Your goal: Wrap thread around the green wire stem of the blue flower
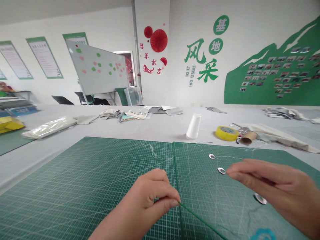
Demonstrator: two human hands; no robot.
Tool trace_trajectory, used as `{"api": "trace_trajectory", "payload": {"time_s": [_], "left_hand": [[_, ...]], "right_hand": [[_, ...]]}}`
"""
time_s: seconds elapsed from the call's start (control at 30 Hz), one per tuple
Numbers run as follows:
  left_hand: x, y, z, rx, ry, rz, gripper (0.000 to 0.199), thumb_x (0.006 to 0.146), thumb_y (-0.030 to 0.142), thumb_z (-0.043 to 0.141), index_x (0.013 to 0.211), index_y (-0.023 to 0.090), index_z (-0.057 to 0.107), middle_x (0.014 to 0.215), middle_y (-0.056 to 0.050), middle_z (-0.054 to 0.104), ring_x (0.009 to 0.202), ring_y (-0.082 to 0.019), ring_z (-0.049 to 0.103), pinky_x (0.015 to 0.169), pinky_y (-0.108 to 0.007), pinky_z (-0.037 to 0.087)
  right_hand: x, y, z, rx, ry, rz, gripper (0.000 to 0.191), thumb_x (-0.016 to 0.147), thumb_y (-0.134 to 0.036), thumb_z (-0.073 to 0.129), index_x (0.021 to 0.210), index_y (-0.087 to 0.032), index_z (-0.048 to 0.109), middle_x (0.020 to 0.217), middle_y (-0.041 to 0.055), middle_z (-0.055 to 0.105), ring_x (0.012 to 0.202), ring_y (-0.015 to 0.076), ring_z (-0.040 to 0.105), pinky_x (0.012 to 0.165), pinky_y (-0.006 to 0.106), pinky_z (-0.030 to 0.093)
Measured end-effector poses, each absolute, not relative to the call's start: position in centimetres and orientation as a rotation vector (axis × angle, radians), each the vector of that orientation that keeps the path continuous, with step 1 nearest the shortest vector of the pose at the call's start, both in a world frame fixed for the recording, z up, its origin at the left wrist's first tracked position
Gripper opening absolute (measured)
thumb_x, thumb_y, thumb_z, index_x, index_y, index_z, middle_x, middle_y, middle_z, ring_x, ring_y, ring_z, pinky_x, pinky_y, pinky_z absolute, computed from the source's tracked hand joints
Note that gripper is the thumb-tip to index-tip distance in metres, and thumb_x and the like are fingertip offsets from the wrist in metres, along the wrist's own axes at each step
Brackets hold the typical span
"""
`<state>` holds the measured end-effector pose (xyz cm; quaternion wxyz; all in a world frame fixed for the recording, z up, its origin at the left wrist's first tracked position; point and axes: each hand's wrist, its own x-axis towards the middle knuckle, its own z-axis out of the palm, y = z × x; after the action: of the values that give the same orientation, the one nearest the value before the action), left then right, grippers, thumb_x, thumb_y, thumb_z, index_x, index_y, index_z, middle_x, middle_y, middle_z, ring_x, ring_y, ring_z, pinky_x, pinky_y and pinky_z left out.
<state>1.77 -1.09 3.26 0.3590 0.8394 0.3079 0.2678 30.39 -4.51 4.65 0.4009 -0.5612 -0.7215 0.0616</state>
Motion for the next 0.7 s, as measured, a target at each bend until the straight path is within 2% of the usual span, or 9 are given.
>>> {"api": "trace_trajectory", "payload": {"time_s": [0.1,0.27,0.43,0.53,0.6,0.7], "left_hand": [[2.0,-1.2,3.3,2.0,0.777,0.678,0.016,0.086,0.014,0.062,0.075,0.021,0.072,0.072,0.003,0.052,0.069,-0.01,0.052,0.065,-0.022,0.039],[2.4,-0.9,2.8,1.864,0.749,0.765,0.016,0.086,0.015,0.061,0.078,0.022,0.074,0.072,0.003,0.053,0.069,-0.011,0.052,0.065,-0.023,0.039],[2.8,-0.5,2.1,1.807,0.928,0.919,0.015,0.084,0.019,0.062,0.073,0.02,0.072,0.07,0.002,0.053,0.065,-0.011,0.049,0.061,-0.024,0.037],[2.8,-0.2,1.8,1.807,1.05,1.005,0.015,0.084,0.019,0.061,0.072,0.02,0.071,0.068,0.002,0.052,0.064,-0.012,0.048,0.06,-0.025,0.036],[2.8,-0.1,1.7,1.802,1.105,1.054,0.015,0.084,0.02,0.06,0.073,0.02,0.071,0.068,0.001,0.054,0.064,-0.012,0.049,0.06,-0.025,0.037],[2.8,-0.2,1.6,1.813,1.178,1.142,0.016,0.085,0.021,0.06,0.074,0.02,0.071,0.067,0.001,0.055,0.062,-0.012,0.049,0.057,-0.024,0.038]], "right_hand": [[30.1,-3.5,3.9,-1.481,-1.708,0.331,0.018,0.077,-0.043,0.065,0.07,-0.031,0.076,0.07,0.0005,0.075,0.063,0.021,0.068,0.054,0.028,0.053],[29.3,-2.1,0.5,-1.54,-1.567,0.579,0.026,0.08,-0.048,0.064,0.075,-0.024,0.073,0.071,0.0013,0.069,0.065,0.0185,0.058,0.056,0.028,0.044],[26.6,-1.3,-3.0,-1.584,-1.522,0.759,0.033,0.079,-0.047,0.06,0.067,-0.018,0.068,0.051,-0.004,0.047,0.049,0.0128,0.04,0.047,0.026,0.03],[24.4,-2.1,-4.1,-1.598,-1.554,0.803,0.031,0.08,-0.041,0.057,0.06,-0.018,0.064,0.046,-0.0069,0.036,0.045,0.0113,0.035,0.044,0.023,0.025],[23.2,-3.1,-4.4,-1.611,-1.626,0.79,0.029,0.082,-0.036,0.056,0.059,-0.019,0.063,0.047,-0.0069,0.037,0.046,0.0112,0.036,0.045,0.023,0.025],[21.9,-4.6,-4.8,-1.603,-1.825,0.67,0.028,0.085,-0.031,0.052,0.062,-0.02,0.064,0.049,-0.0051,0.049,0.047,0.012,0.046,0.047,0.022,0.032]]}}
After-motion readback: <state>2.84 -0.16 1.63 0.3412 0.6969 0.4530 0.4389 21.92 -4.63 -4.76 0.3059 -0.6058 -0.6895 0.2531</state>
